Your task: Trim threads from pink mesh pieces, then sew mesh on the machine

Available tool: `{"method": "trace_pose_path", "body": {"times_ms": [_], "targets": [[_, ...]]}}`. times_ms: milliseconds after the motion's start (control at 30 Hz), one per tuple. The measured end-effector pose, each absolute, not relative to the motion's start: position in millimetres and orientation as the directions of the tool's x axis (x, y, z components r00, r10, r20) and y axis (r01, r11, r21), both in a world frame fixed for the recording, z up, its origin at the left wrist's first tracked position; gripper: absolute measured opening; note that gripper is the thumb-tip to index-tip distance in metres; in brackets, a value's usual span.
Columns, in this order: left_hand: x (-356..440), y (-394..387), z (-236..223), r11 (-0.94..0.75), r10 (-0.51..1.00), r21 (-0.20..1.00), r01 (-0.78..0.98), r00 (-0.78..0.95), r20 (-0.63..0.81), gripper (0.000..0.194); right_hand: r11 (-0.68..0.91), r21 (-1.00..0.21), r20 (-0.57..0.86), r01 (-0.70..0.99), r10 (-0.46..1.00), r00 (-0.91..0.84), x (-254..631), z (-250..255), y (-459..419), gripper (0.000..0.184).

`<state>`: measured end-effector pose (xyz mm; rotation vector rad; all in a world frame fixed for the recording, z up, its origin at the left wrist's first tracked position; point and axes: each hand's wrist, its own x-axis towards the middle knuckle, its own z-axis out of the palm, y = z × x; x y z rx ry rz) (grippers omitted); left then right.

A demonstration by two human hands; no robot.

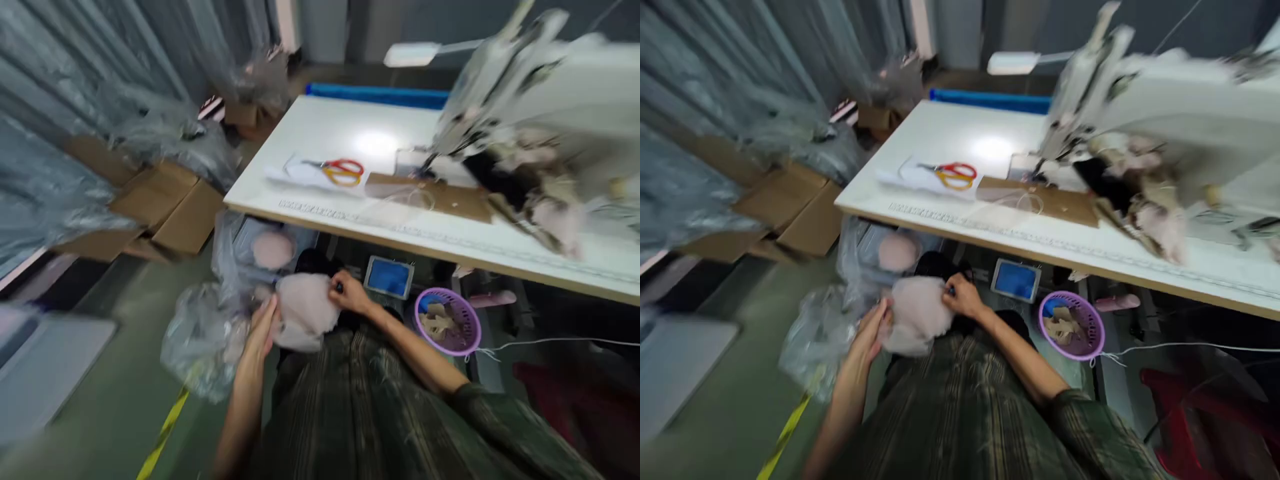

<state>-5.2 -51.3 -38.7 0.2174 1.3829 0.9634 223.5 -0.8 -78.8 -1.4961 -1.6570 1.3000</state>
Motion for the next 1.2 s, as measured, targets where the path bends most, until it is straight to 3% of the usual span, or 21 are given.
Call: {"method": "trace_pose_path", "body": {"times_ms": [133, 233, 400, 567, 700, 900, 1033, 1100, 1200], "targets": [[-12, -64, -34, 0.595, 0.643, 0.55, -0.586, -0.063, -0.763, 0.025, -0.097, -0.887, -0.217, 0.452, 0.951, -0.222, 234, -89, 0, 0.023], [-14, -74, -32, 0.576, 0.697, 0.525, -0.627, 0.04, -0.716, 0.035, -0.031, -0.895, -0.128, 0.445, 0.974, -0.188, 228, -78, -5, 0.027], [-1, -77, -19, 0.569, 0.757, 0.588, -0.575, 0.088, -0.648, 0.04, -0.141, -0.97, -0.218, 0.198, 0.865, -0.452, 200, -41, -33, 0.038], [3, -63, -10, 0.543, 0.814, 0.718, -0.435, 0.064, -0.578, 0.038, -0.269, -0.945, -0.326, 0.184, 0.811, -0.485, 191, -32, -47, 0.036], [-3, -44, -26, 0.554, 0.823, 0.796, -0.246, 0.017, -0.568, 0.03, -0.416, -0.905, -0.41, 0.089, 0.795, -0.448, 203, -45, -36, 0.045], [1, 2, -64, 0.434, 0.898, 0.888, 0.151, -0.15, -0.414, 0.034, -0.392, -0.911, -0.412, 0.128, 0.879, -0.24, 214, -79, -15, 0.057], [3, 14, -77, 0.28, 0.939, 0.819, 0.501, -0.321, -0.125, 0.047, -0.364, -0.915, -0.393, 0.175, 0.901, -0.184, 215, -95, -14, 0.055], [3, 10, -77, 0.151, 0.96, 0.77, 0.62, -0.277, 0.035, 0.045, -0.324, -0.924, -0.358, 0.204, 0.92, -0.16, 217, -92, -16, 0.05], [5, 1, -67, -0.021, 0.967, 0.747, 0.665, -0.175, 0.183, 0.035, -0.222, -0.937, -0.257, 0.271, 0.961, -0.102, 226, -73, -15, 0.04]]}}
